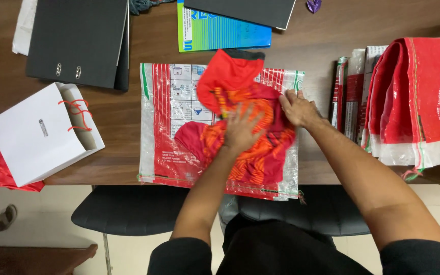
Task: The person folds a red and orange patterned garment on a wooden desk. They smooth the fabric, fold the sides inward, and then fold the garment in half multiple times to create a compact bundle.
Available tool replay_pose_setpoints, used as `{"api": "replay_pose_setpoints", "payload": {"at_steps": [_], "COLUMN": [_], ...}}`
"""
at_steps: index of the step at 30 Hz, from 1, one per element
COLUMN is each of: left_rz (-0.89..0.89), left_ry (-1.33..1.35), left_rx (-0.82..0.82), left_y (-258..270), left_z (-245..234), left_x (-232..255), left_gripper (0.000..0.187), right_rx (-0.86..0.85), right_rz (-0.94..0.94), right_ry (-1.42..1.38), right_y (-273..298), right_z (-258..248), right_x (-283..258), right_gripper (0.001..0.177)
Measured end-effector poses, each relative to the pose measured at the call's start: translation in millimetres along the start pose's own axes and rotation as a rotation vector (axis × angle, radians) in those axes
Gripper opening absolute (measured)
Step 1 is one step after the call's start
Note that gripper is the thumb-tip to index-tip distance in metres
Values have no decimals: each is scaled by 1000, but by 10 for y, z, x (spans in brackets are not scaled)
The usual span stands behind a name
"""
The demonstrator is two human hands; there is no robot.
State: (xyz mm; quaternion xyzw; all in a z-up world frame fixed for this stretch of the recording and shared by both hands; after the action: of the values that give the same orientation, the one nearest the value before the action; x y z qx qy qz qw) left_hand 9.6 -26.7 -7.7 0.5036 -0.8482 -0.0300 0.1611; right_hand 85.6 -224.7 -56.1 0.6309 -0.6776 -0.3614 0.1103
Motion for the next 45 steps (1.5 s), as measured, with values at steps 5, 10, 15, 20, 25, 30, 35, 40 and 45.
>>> {"api": "replay_pose_setpoints", "payload": {"at_steps": [5,10,15,20,25,30,35,40,45], "left_rz": [-345,-372,-149,28,166,-58,-259,-295,-4], "left_ry": [-12,-79,-66,-18,51,10,87,60,18], "left_rx": [132,38,-27,-13,117,186,183,199,126], "left_y": [518,597,287,277,530,894,1360,1362,947], "left_z": [-12,-15,33,92,83,1,-3,118,202], "left_x": [-782,-810,-15,815,672,-246,-655,-413,465], "left_gripper": [68,68,68,61,64,68,65,63,62], "right_rx": [-52,-24,46,92,67,-15,-112,-25,-14], "right_rz": [-76,-68,-110,-178,-203,-124,-16,-30,-38], "right_ry": [198,500,616,621,454,410,345,340,339], "right_y": [216,141,100,213,-80,489,584,537,566], "right_z": [-84,95,152,-3,265,-143,-135,-63,-68], "right_x": [-182,-197,-192,-274,-13,-435,-491,-438,-475], "right_gripper": [69,77,78,81,92,114,125,133,130]}}
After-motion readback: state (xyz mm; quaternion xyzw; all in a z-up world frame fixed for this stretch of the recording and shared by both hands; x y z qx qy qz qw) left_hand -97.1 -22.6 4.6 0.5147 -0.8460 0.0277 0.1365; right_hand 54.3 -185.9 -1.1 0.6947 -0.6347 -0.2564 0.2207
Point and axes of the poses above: each hand's wrist, its own y-axis away from the middle knuckle, its own z-axis out of the palm, x = y × z, the point moved 7 cm from there along -y, towards the middle knuckle, and after that the axes turned 4 degrees about z, right-handed, at the moved point
